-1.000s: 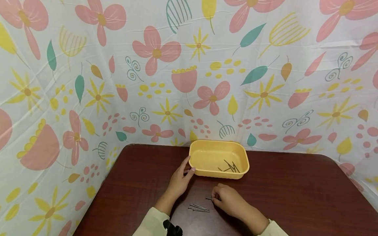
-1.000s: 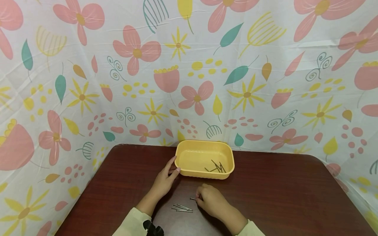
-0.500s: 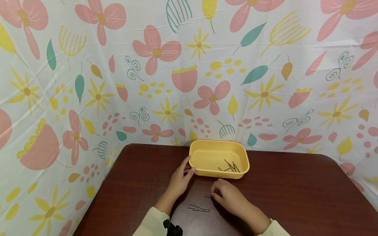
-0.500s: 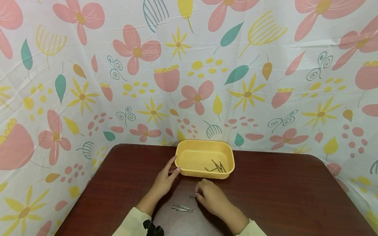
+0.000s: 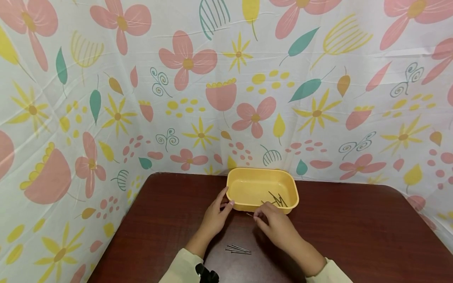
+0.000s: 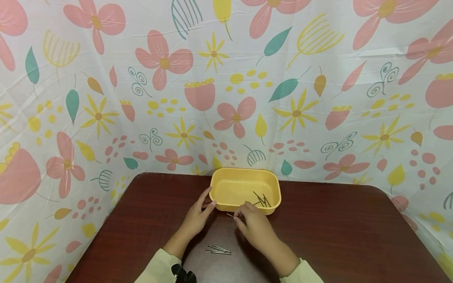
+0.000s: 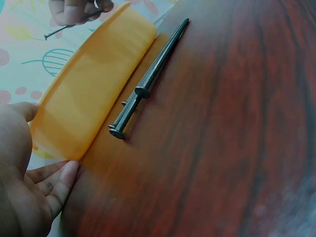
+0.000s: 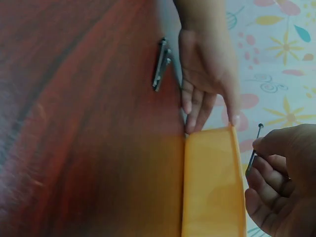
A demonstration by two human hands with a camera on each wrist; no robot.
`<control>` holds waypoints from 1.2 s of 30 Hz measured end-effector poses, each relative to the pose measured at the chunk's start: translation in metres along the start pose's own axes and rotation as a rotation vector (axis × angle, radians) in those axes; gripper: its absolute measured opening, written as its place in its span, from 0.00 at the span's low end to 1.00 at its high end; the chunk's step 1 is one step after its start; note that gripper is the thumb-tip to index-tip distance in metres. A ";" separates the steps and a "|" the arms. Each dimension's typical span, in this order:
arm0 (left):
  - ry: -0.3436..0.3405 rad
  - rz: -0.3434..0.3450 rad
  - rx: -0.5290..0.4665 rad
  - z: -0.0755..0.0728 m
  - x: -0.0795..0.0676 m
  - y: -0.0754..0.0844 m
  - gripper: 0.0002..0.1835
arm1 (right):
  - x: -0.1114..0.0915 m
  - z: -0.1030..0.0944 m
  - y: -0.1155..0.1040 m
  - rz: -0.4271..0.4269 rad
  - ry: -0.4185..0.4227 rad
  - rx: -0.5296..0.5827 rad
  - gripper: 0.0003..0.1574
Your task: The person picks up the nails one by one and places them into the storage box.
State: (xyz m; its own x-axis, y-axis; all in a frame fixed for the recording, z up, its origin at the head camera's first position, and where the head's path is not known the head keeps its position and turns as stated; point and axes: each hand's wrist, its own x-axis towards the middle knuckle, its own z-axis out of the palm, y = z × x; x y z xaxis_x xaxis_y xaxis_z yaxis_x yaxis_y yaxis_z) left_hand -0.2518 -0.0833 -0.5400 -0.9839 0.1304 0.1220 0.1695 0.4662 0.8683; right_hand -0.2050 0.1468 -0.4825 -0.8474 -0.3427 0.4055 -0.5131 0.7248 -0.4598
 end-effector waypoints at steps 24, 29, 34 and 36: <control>-0.002 0.003 -0.005 -0.001 0.000 0.001 0.35 | 0.026 -0.004 0.017 0.068 0.122 -0.062 0.07; -0.007 -0.002 -0.007 0.000 0.000 0.000 0.35 | 0.027 -0.003 0.022 0.071 0.124 -0.072 0.07; -0.006 -0.002 -0.003 -0.001 0.000 0.000 0.35 | 0.029 -0.002 0.023 0.080 0.123 -0.086 0.06; -0.006 -0.002 -0.006 -0.001 0.000 0.000 0.35 | 0.030 -0.002 0.023 0.087 0.122 -0.086 0.06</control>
State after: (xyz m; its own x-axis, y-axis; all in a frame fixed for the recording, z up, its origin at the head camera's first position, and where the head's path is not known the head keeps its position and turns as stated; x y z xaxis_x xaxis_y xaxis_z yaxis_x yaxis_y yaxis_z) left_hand -0.2517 -0.0843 -0.5399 -0.9839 0.1347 0.1179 0.1675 0.4616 0.8711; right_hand -0.2421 0.1545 -0.4791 -0.8624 -0.2053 0.4627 -0.4208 0.7989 -0.4297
